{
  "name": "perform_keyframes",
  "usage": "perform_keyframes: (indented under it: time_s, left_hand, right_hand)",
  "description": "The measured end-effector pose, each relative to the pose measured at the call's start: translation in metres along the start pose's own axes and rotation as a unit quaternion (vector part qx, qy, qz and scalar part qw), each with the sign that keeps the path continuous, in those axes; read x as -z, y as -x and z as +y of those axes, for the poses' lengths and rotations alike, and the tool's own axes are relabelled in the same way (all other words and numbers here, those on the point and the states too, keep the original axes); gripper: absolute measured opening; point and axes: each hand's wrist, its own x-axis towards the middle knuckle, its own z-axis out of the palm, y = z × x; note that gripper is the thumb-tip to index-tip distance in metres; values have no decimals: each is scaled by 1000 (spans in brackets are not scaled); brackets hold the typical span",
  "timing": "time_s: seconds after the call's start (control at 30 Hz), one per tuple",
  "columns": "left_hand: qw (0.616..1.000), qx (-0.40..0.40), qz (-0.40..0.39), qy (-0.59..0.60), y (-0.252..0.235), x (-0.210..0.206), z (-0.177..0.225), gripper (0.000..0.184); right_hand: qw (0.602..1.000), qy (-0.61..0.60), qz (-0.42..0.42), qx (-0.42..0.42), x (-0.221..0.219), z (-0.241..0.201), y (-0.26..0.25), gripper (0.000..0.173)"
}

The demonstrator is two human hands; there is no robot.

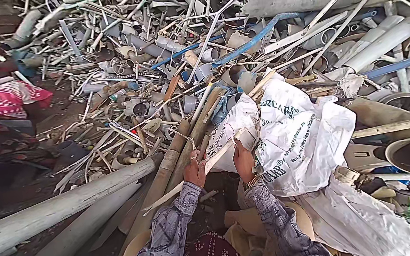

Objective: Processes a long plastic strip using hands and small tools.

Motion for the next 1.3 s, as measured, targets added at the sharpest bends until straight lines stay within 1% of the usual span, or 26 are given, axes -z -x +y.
perform_keyframes:
  time_s: [0.07, 0.13, 0.17, 0.23, 0.3, 0.37, 0.4, 0.43, 0.5, 0.57, 0.6, 0.67, 0.73, 0.77, 0.8, 0.83, 0.87, 0.97, 1.0, 1.03, 1.1, 1.13, 1.17, 1.23, 1.27, 1.3]
  left_hand:
    - [1000, 12, 7, 26, -3, -1, 0, 53]
    - [999, 36, 0, 36, -5, 0, 0, 52]
    - [998, 51, -12, 34, -5, 2, 0, 51]
    - [996, 81, -29, 36, -6, 1, -1, 50]
    - [994, 94, -21, 52, -7, 0, -5, 50]
    - [995, 77, -12, 66, -7, -3, -5, 50]
    - [995, 68, -7, 71, -7, -4, -4, 49]
    - [995, 62, -3, 75, -7, -4, -2, 49]
    - [996, 58, -5, 68, -10, -4, 0, 49]
    - [998, 51, -9, 44, -9, -3, -1, 50]
    - [998, 51, -15, 31, -8, -3, -2, 51]
    - [997, 68, -32, 19, -7, 0, -2, 51]
    - [996, 80, -44, 8, -9, 3, -1, 51]
    - [996, 74, -43, -2, -9, 3, 0, 51]
    - [997, 65, -40, -6, -8, 2, 2, 52]
    - [997, 64, -43, -7, -9, 2, 4, 51]
    - [997, 63, -42, -6, -11, 2, 5, 51]
    - [997, 67, -43, -13, -13, 4, 7, 52]
    - [997, 65, -41, -15, -13, 4, 6, 53]
    - [997, 68, -42, -14, -11, 4, 5, 53]
    - [996, 79, -47, -2, -9, 4, 5, 50]
    - [996, 81, -48, 2, -9, 3, 6, 50]
    - [996, 82, -47, 6, -9, 2, 6, 51]
    - [995, 89, -49, 15, -12, 2, 5, 51]
    - [994, 95, -52, 16, -13, 4, 6, 50]
    - [993, 103, -59, 14, -13, 5, 7, 51]
  right_hand:
    - [985, -50, 80, 146, -23, -14, 41, 36]
    - [955, -82, 86, 272, -41, -26, 76, 35]
    - [946, -84, 86, 300, -45, -26, 82, 34]
    - [955, -76, 98, 270, -48, -13, 66, 36]
    - [986, -61, 81, 134, -36, 1, 31, 36]
    - [999, -32, 24, -8, -15, 7, 1, 38]
    - [999, -20, 9, -31, -10, 6, -4, 39]
    - [1000, -19, 21, -6, -11, 3, 2, 38]
    - [987, -41, 70, 138, -23, -10, 33, 35]
    - [957, -57, 82, 272, -33, -22, 61, 36]
    - [951, -54, 77, 293, -33, -22, 65, 36]
    - [967, -36, 73, 240, -30, -9, 48, 34]
    - [996, 4, 13, 86, -12, 1, 10, 37]
    - [999, 29, -29, 16, -1, 2, -6, 39]
    - [997, 52, -48, -11, 5, 3, -14, 41]
    - [996, 67, -51, -1, 7, 0, -11, 42]
    - [996, 65, -33, 45, 5, -4, -1, 41]
    - [966, -4, 64, 249, -17, -10, 34, 36]
    - [963, -8, 75, 260, -19, -9, 33, 37]
    - [972, 3, 66, 224, -18, -5, 27, 37]
    - [995, 45, 12, 91, -7, -1, 6, 41]
    - [996, 56, 2, 68, -5, -1, 2, 43]
    - [993, 56, 24, 100, -8, -2, 7, 43]
    - [967, 21, 91, 237, -24, -2, 28, 39]
    - [957, 6, 103, 270, -29, -1, 33, 40]
    - [960, 0, 101, 259, -29, 3, 33, 38]
